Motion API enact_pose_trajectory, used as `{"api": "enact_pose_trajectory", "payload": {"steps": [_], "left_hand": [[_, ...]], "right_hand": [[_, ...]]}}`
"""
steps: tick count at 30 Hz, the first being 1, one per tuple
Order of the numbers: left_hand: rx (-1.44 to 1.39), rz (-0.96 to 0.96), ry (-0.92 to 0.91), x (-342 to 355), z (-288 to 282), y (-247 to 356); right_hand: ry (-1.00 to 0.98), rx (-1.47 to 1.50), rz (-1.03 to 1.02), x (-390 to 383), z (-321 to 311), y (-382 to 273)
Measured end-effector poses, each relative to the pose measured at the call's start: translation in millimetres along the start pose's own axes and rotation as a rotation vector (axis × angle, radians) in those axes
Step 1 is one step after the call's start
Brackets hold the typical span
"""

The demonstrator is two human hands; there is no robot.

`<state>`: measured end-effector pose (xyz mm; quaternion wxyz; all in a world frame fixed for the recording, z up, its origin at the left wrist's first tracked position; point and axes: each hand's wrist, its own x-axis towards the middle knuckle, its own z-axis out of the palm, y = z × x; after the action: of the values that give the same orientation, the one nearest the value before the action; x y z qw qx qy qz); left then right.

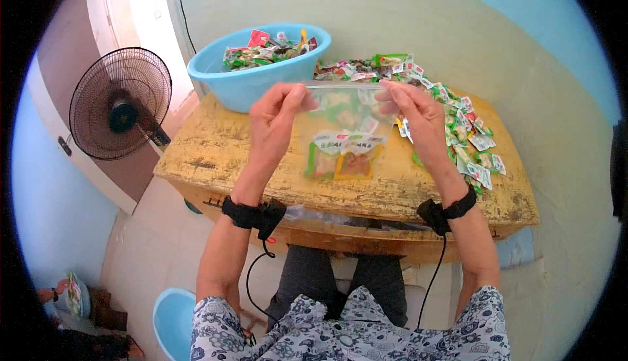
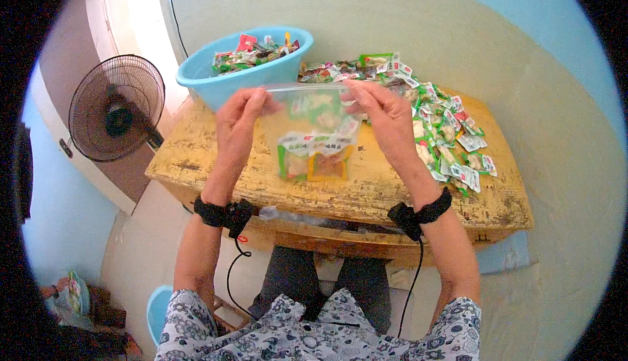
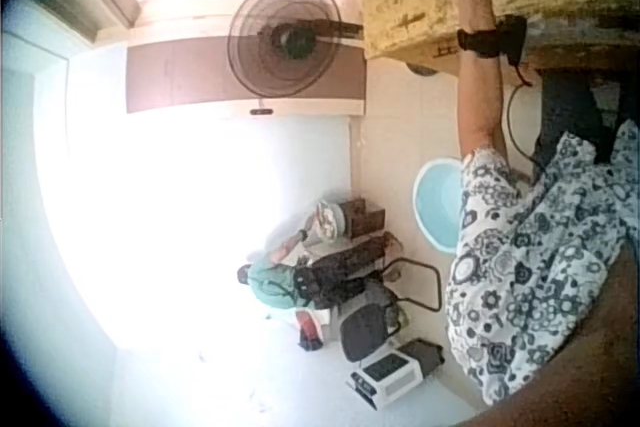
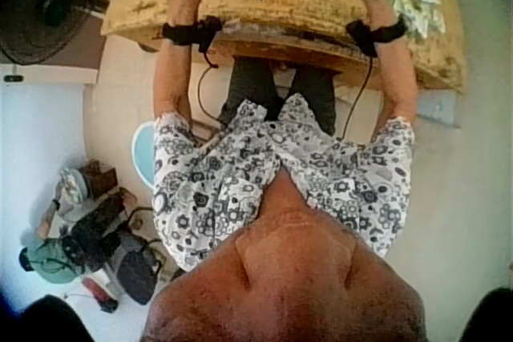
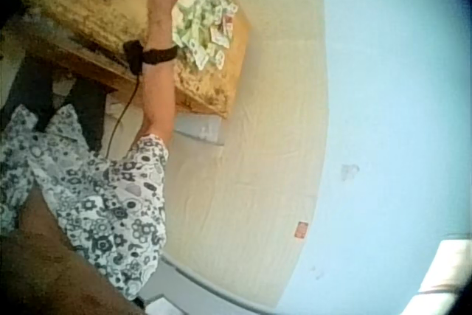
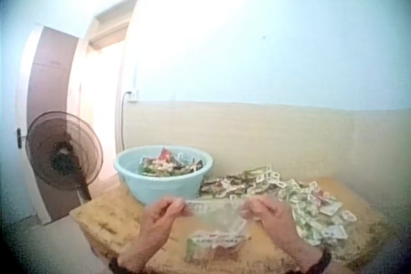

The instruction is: Pack small food sachets into a larger zip-lock bag.

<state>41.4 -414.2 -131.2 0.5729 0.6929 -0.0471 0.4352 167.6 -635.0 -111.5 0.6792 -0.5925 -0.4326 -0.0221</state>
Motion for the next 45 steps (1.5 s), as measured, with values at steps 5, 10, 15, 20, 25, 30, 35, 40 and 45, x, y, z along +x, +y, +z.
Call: {"api": "enact_pose_trajectory", "payload": {"steps": [5,10,15,20,25,30,35,40,45], "left_hand": [[-0.022,0.017,0.004,0,3,0],[-0.01,0.023,-0.021,2,2,1],[-0.119,0.0,-0.056,7,-3,3],[-0.069,0.033,-0.045,5,-5,3],[-0.08,0.056,-0.06,4,-1,2],[-0.133,0.072,-0.018,1,5,6],[-0.075,0.066,0.005,-1,8,10],[-0.131,0.053,0.063,1,2,-2],[-0.125,0.071,0.048,0,8,0]], "right_hand": [[0.014,0.078,0.0,0,-2,4],[0.01,0.042,-0.017,-1,-5,4],[0.034,0.084,-0.001,0,1,3],[-0.022,-0.167,-0.061,13,-3,-8],[-0.142,-0.573,-0.477,44,28,-42],[-0.401,-0.858,-0.467,51,53,-44],[-0.346,-0.79,-0.339,44,42,-41],[-0.277,-0.621,-0.081,32,-6,-39],[-0.277,-0.445,0.121,19,-34,-21]]}}
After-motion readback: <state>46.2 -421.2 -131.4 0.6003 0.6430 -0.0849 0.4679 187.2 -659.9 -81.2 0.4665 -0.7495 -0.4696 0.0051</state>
